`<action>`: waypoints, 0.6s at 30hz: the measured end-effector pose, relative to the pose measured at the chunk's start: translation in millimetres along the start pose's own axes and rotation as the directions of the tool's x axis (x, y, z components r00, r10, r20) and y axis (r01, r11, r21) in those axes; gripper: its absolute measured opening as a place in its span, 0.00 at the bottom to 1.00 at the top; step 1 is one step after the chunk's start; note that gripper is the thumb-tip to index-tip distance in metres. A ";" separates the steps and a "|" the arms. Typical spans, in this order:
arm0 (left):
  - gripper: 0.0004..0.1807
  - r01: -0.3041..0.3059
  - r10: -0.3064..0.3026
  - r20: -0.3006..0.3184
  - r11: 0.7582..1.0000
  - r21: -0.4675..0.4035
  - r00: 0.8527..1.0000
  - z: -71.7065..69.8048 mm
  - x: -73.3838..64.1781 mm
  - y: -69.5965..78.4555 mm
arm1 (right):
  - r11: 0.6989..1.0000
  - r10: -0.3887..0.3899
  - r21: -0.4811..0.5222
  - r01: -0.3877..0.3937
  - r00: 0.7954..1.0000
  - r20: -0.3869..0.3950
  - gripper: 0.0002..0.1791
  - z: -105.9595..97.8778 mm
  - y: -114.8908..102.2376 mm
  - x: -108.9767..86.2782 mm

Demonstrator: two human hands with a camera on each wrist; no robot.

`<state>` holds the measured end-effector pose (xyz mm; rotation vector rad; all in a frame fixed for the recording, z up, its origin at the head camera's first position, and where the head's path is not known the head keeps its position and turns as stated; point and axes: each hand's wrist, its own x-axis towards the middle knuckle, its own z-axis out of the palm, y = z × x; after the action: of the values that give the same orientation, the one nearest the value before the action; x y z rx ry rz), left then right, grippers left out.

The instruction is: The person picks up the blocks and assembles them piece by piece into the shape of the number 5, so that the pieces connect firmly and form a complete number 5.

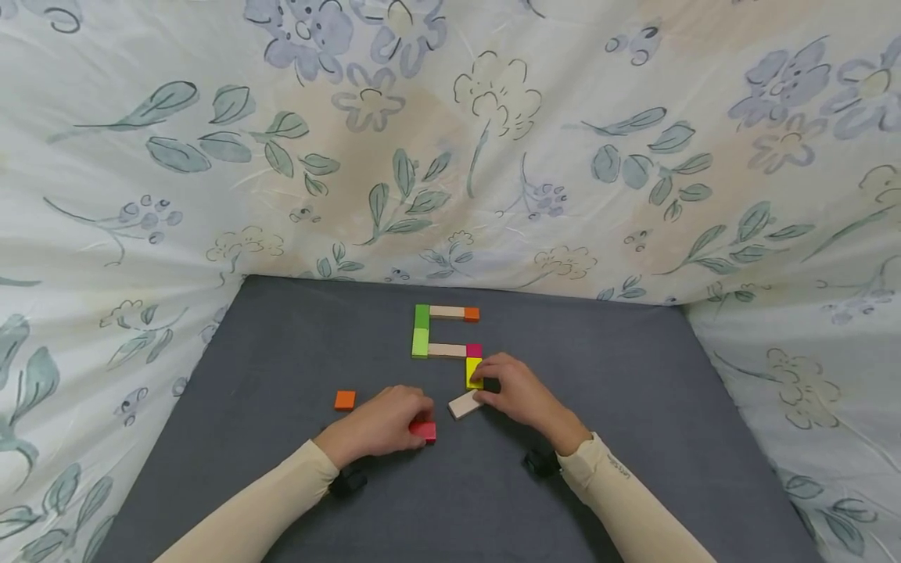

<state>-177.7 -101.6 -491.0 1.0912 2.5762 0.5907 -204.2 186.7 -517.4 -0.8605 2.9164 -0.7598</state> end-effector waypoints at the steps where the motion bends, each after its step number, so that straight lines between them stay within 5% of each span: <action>1: 0.11 -0.003 0.003 -0.002 1.000 -0.001 1.000 -0.7 1.0 0.4 | 1.000 -0.002 0.000 0.002 1.000 -0.002 0.14 0.5 -0.1 0.2; 18: 0.11 -0.019 0.019 -0.016 1.000 0.025 1.000 -1.3 22.4 4.8 | 1.000 0.013 0.016 -0.012 1.000 -0.013 0.14 1.4 -2.2 -1.8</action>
<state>-190.3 -82.6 -489.7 1.1244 2.5965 0.5756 -201.4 185.4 -517.9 -0.8385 2.9200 -0.7895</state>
